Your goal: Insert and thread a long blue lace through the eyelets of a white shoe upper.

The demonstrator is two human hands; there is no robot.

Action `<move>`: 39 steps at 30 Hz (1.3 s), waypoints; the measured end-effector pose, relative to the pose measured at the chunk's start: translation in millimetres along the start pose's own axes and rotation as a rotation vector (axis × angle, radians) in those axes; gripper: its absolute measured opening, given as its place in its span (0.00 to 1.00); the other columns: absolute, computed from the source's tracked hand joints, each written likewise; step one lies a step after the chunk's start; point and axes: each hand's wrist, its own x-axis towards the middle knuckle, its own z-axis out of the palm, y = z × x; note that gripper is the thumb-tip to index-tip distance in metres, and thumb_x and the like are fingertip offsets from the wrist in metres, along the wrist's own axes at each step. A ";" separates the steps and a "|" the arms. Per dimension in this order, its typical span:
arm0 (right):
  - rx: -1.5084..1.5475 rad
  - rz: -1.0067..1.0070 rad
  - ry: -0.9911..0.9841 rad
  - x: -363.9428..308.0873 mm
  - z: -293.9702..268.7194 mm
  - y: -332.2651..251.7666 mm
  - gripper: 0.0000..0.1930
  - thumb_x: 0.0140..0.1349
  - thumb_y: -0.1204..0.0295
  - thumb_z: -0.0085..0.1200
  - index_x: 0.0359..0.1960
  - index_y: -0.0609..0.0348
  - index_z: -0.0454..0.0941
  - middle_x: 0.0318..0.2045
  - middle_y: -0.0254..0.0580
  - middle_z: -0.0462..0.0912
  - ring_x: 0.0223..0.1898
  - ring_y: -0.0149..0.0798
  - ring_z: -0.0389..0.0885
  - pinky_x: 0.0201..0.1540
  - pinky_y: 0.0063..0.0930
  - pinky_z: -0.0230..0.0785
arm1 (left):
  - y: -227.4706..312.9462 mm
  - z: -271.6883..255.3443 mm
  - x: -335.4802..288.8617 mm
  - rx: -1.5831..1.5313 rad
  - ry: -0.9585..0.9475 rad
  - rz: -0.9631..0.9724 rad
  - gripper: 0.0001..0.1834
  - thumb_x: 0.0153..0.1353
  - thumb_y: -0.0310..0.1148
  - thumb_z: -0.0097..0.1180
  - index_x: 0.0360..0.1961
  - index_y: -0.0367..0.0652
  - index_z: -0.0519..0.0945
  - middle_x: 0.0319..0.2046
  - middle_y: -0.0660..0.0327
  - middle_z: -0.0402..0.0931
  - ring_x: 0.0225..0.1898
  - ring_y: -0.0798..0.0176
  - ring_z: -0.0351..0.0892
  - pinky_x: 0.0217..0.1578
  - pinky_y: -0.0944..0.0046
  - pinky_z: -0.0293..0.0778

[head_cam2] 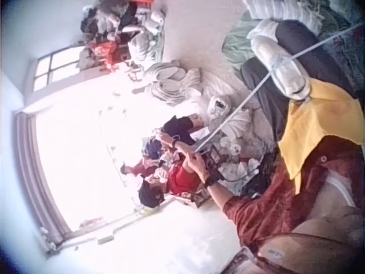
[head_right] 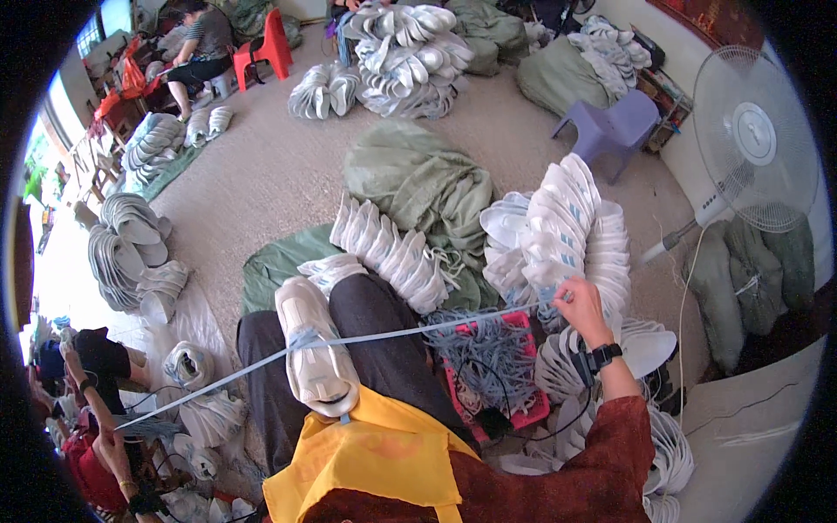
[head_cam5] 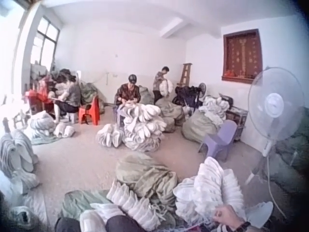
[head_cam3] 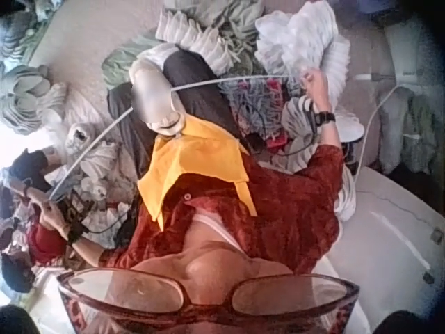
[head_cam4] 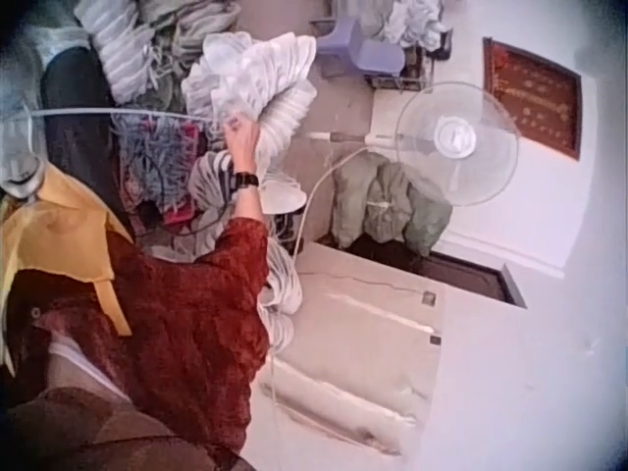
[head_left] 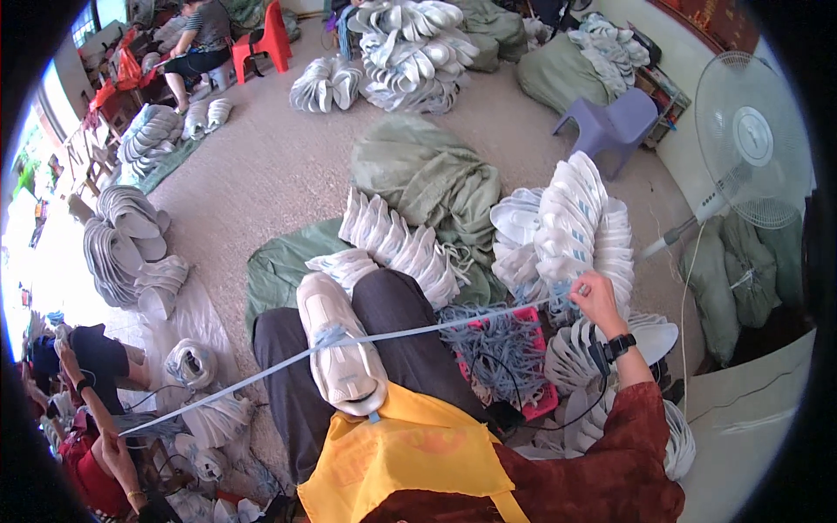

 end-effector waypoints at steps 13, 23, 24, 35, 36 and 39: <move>0.292 0.225 -0.045 8.6 -1.2 -0.1 0.04 0.57 0.81 0.65 0.28 0.68 0.81 0.21 0.42 0.83 0.19 0.32 0.83 0.22 0.26 0.76 | -11.8 25.2 -6.2 -0.070 0.143 0.087 0.13 0.62 0.16 0.52 0.49 0.25 0.75 0.28 0.62 0.68 0.32 0.65 0.67 0.41 0.65 0.70; 0.397 0.262 0.030 -1.7 -3.4 20.6 0.02 0.63 0.83 0.59 0.33 0.69 0.84 0.23 0.41 0.85 0.21 0.32 0.85 0.24 0.25 0.79 | -37.7 43.4 2.8 -0.145 0.148 0.028 0.28 0.62 0.15 0.53 0.65 0.27 0.72 0.34 0.63 0.70 0.36 0.67 0.69 0.42 0.68 0.69; 0.380 0.248 0.037 -3.8 -1.8 22.8 0.03 0.63 0.83 0.58 0.34 0.70 0.85 0.24 0.41 0.85 0.21 0.32 0.85 0.25 0.25 0.80 | -45.9 44.2 4.9 -0.150 0.150 0.028 0.28 0.62 0.15 0.53 0.65 0.27 0.72 0.34 0.63 0.70 0.36 0.67 0.69 0.42 0.68 0.69; 0.231 0.209 0.037 13.3 7.2 104.9 0.07 0.66 0.79 0.55 0.39 0.65 0.85 0.27 0.36 0.83 0.28 0.31 0.81 0.32 0.29 0.76 | 102.0 -20.8 -56.2 -0.024 0.075 -0.009 0.17 0.66 0.31 0.56 0.52 0.34 0.80 0.41 0.56 0.84 0.43 0.63 0.80 0.48 0.60 0.76; 0.269 0.242 0.015 -1.0 4.2 150.9 0.07 0.67 0.77 0.55 0.41 0.67 0.84 0.27 0.37 0.83 0.28 0.31 0.81 0.32 0.29 0.76 | 92.8 -7.3 -29.8 -0.063 0.121 -0.016 0.12 0.65 0.29 0.57 0.46 0.35 0.80 0.34 0.55 0.82 0.37 0.64 0.78 0.42 0.59 0.76; 0.239 0.066 0.024 53.7 -83.2 236.1 0.05 0.71 0.74 0.54 0.42 0.64 0.78 0.33 0.35 0.79 0.27 0.29 0.78 0.26 0.24 0.76 | 39.0 45.6 -22.2 -0.063 0.129 0.003 0.07 0.60 0.27 0.57 0.35 0.35 0.73 0.25 0.51 0.74 0.28 0.62 0.74 0.34 0.58 0.73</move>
